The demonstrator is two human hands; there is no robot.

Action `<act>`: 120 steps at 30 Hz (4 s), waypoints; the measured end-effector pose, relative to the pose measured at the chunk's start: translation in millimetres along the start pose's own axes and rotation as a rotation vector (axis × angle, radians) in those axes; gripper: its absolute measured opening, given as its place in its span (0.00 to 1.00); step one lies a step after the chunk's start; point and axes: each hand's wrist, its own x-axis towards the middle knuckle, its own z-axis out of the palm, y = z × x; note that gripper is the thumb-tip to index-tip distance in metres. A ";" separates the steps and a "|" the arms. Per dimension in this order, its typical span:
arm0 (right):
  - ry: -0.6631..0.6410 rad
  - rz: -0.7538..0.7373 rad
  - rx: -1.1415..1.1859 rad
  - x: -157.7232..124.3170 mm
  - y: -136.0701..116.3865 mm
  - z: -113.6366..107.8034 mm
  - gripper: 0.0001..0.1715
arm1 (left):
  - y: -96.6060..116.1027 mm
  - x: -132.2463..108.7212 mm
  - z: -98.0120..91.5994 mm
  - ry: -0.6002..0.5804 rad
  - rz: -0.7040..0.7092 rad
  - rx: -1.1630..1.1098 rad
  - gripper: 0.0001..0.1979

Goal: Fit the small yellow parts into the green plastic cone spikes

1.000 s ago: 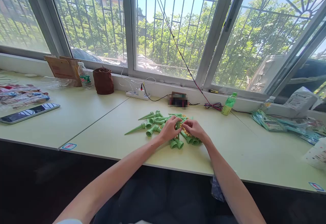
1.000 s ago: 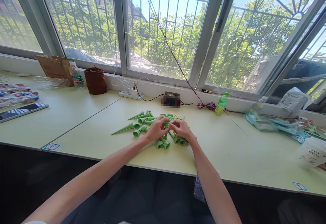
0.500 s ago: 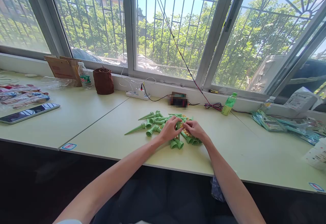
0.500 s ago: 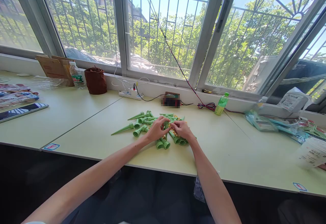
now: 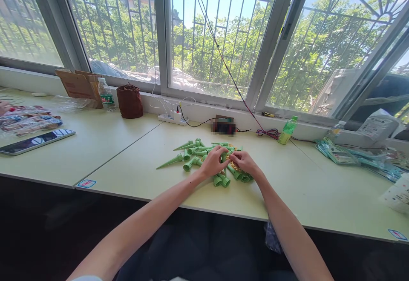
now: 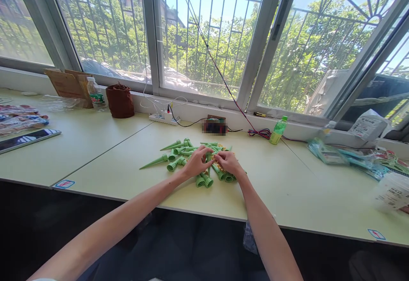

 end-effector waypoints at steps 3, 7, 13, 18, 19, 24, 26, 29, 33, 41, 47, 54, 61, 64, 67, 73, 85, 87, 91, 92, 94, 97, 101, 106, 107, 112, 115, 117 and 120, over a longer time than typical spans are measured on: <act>0.002 0.010 -0.004 -0.3 -1.0 0.2 0.25 | -0.5 -0.1 0.0 0.001 0.002 -0.007 0.11; -0.008 -0.006 0.012 -0.7 -2.3 0.4 0.22 | -0.4 -0.5 -0.4 -0.003 0.000 -0.017 0.10; -0.012 -0.001 0.013 -0.6 0.4 0.3 0.25 | 0.5 -0.1 -0.7 -0.002 0.002 -0.001 0.11; -0.006 -0.025 -0.027 0.3 2.8 0.0 0.26 | 0.8 0.0 -1.1 -0.001 -0.006 -0.009 0.11; -0.008 -0.023 -0.031 0.2 2.6 -0.1 0.25 | 0.8 0.0 -1.1 -0.001 -0.005 -0.011 0.11; -0.015 -0.038 -0.021 -0.8 1.3 0.1 0.21 | 0.7 -0.5 -0.8 -0.009 -0.002 -0.017 0.10; -0.018 -0.032 -0.023 -0.8 1.4 0.4 0.21 | 0.4 -0.7 -0.6 -0.008 0.003 -0.011 0.10; -0.014 -0.029 -0.030 0.0 2.4 0.7 0.23 | 0.0 -0.8 -0.4 -0.007 0.008 -0.006 0.11; -0.009 -0.035 -0.051 0.7 3.8 0.7 0.24 | 0.0 -0.4 -0.4 -0.002 0.010 0.000 0.11; -0.031 -0.026 -0.015 -0.6 0.7 1.0 0.19 | -0.5 -1.0 -0.1 -0.012 0.004 -0.005 0.10; -0.021 -0.034 -0.063 0.5 4.0 0.8 0.23 | -1.4 -0.9 0.7 -0.002 0.021 0.008 0.10; -0.011 -0.061 -0.114 1.2 6.2 0.8 0.25 | -1.7 -0.3 0.9 -0.013 0.019 0.019 0.11; -0.010 -0.051 -0.114 0.5 4.2 0.5 0.24 | -1.3 -0.7 0.4 -0.007 0.021 0.016 0.11; -0.012 -0.047 -0.110 0.6 4.0 0.3 0.24 | -1.3 -0.6 0.4 -0.008 0.020 0.017 0.11; -0.017 -0.044 -0.107 0.9 4.3 0.3 0.25 | -1.5 -0.7 0.6 -0.005 0.018 0.014 0.10; -0.011 -0.048 -0.115 1.3 4.7 0.6 0.26 | -1.7 -0.6 0.6 -0.009 0.013 0.008 0.11; 0.000 -0.041 -0.121 1.9 5.7 1.4 0.26 | 0.7 0.1 -0.8 -0.009 0.004 0.002 0.11; -0.002 -0.035 -0.121 2.1 6.9 1.5 0.26 | 0.8 0.0 -0.8 -0.009 0.001 0.002 0.11; 0.000 -0.038 -0.124 2.2 7.3 1.3 0.26 | 1.2 0.0 -0.8 -0.008 0.004 0.008 0.10; 0.001 -0.039 -0.124 2.0 6.9 1.3 0.26 | 1.4 0.0 -0.8 -0.008 0.006 0.008 0.10; 0.002 -0.037 -0.120 1.7 5.9 1.2 0.27 | 1.5 0.0 -0.9 -0.006 0.009 0.009 0.10; 0.000 -0.030 -0.111 1.3 4.3 1.2 0.27 | 1.5 0.0 -0.9 -0.004 0.011 0.012 0.10; 0.012 -0.025 -0.110 1.1 4.0 1.2 0.28 | 0.9 0.1 -0.5 0.000 0.011 0.011 0.10; 0.025 -0.027 -0.092 1.4 5.3 1.3 0.30 | 0.6 0.5 0.0 0.002 0.008 -0.003 0.11; 0.026 -0.024 -0.084 1.6 5.5 1.3 0.31 | 0.7 0.6 -0.1 0.000 0.008 -0.004 0.11; 0.050 -0.018 -0.083 2.3 6.7 1.0 0.31 | 1.5 0.4 -1.0 -0.008 -0.001 -0.005 0.12; 0.084 -0.032 -0.104 2.5 7.2 0.6 0.31 | 1.2 0.0 -1.1 -0.009 -0.002 -0.010 0.12; 0.104 -0.037 -0.112 2.3 6.8 0.4 0.29 | 0.6 -0.1 -0.8 -0.007 -0.002 -0.014 0.13; 0.099 -0.045 -0.104 1.7 5.2 0.1 0.27 | -0.1 -0.1 -0.2 0.004 0.001 -0.010 0.13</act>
